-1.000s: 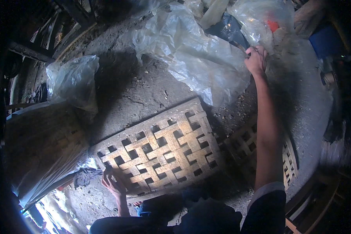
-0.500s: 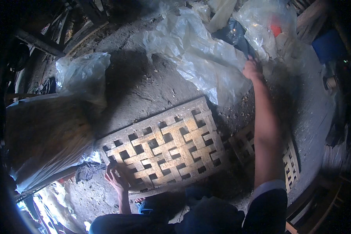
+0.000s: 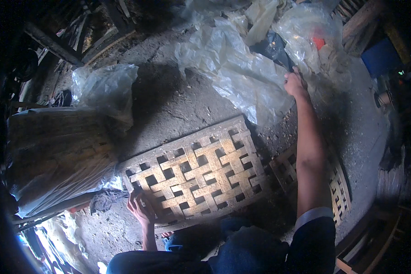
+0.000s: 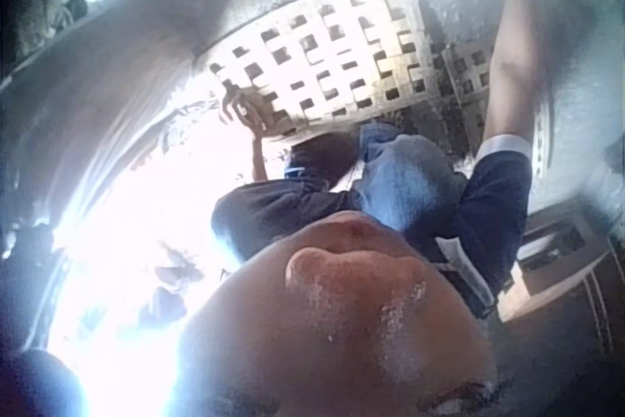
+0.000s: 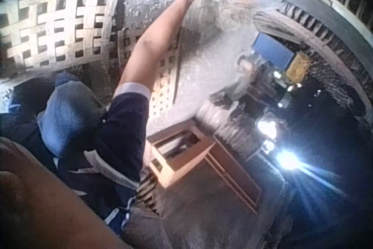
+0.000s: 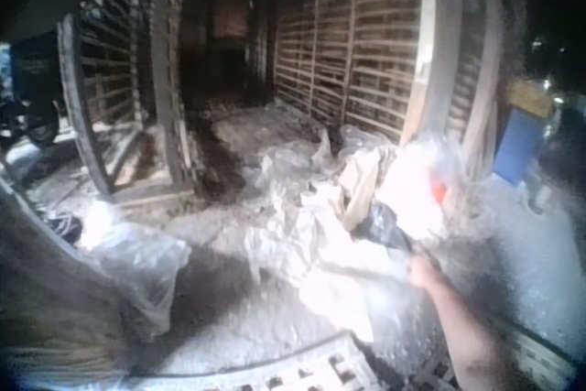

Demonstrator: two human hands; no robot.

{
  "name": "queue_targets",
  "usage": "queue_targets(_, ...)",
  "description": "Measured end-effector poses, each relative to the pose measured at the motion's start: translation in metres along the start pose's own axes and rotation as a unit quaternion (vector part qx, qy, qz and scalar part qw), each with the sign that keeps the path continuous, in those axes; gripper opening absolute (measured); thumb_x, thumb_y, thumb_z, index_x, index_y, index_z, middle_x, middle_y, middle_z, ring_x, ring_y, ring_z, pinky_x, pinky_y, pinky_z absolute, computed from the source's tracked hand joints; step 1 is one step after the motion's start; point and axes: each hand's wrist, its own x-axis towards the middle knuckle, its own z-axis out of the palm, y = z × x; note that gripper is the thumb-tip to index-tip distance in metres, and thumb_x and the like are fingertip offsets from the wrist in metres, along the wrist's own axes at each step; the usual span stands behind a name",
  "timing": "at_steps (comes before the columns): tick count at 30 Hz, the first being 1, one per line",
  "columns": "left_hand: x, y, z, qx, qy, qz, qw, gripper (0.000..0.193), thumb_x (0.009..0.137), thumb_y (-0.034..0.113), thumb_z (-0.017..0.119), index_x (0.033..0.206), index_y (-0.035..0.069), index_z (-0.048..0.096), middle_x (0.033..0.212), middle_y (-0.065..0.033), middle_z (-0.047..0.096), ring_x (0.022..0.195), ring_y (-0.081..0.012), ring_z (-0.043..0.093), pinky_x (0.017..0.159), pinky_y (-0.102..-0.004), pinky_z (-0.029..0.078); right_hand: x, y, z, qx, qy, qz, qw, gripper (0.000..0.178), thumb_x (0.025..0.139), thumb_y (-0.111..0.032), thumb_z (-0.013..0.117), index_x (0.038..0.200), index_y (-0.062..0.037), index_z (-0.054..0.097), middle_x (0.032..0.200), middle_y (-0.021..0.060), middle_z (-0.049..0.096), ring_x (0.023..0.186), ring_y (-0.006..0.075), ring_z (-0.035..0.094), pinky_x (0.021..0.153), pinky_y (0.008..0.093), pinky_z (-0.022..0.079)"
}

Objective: The person assembles a wooden lattice tray by placing a dark rectangular slab inside, then covering it with a plastic sheet and a second lattice frame. The person presses the components together and adjusts the alignment.

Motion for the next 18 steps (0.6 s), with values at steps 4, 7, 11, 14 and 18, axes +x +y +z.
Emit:
queue_targets(4, 0.002, 0.004, 0.0, 0.008, 0.0, 0.004, 1.0, 0.031, 0.089, 0.008, 0.061, 0.12, 0.005, 0.061, 0.138, -0.0208, 0.052, 0.126, -0.0415, 0.046, 0.105, -0.0552, 0.038, 0.002, -0.01, 0.0, -0.017, 0.003, 0.019, 1.0, 0.052, 0.09, -0.022, 0.07, 0.14, -0.0164, 0.059, 0.168, 0.0123, 0.019, 0.149, 0.0339, 0.035, 0.115, 0.0465, 0.041)
queue_targets(7, -0.001, 0.004, 0.003, 0.013, 0.004, -0.006, 1.0, 0.031, 0.089, 0.008, 0.061, 0.12, 0.005, 0.061, 0.139, -0.0206, 0.052, 0.126, -0.0412, 0.047, 0.105, -0.0551, 0.039, 0.013, -0.015, 0.008, -0.034, -0.004, 0.031, 0.999, 0.06, 0.091, -0.023, 0.071, 0.146, -0.0084, 0.052, 0.17, 0.0131, 0.013, 0.148, 0.0351, 0.036, 0.115, 0.0461, 0.04)
queue_targets(11, -0.005, -0.005, 0.002, 0.034, 0.003, 0.008, 0.999, 0.033, 0.087, 0.007, 0.063, 0.12, 0.005, 0.06, 0.139, -0.0197, 0.052, 0.125, -0.0409, 0.047, 0.104, -0.0548, 0.04, 0.021, -0.021, 0.025, -0.004, -0.005, -0.006, 1.0, 0.068, 0.09, -0.02, 0.069, 0.147, 0.0066, 0.043, 0.166, 0.0202, 0.022, 0.147, 0.0363, 0.036, 0.117, 0.0438, 0.038)
queue_targets(14, -0.001, -0.002, -0.012, 0.021, -0.051, 0.014, 0.998, 0.035, 0.086, 0.006, 0.064, 0.121, 0.006, 0.059, 0.14, -0.0188, 0.052, 0.125, -0.0406, 0.047, 0.104, -0.0541, 0.041, 0.053, -0.004, 0.04, 0.022, 0.094, 0.003, 0.995, 0.065, 0.086, -0.015, 0.066, 0.143, 0.0094, 0.046, 0.153, 0.0262, 0.042, 0.143, 0.0381, 0.042, 0.118, 0.0413, 0.037)
queue_targets(18, 0.012, -0.004, -0.022, -0.059, -0.11, 0.012, 0.992, 0.039, 0.086, 0.005, 0.065, 0.124, 0.005, 0.059, 0.143, -0.0184, 0.051, 0.127, -0.0412, 0.047, 0.104, -0.0536, 0.041, 0.092, 0.062, -0.006, 0.049, 0.421, -0.059, 0.904, 0.053, 0.088, -0.012, 0.059, 0.136, 0.0116, 0.055, 0.142, 0.0296, 0.053, 0.136, 0.0419, 0.049, 0.117, 0.0419, 0.037)
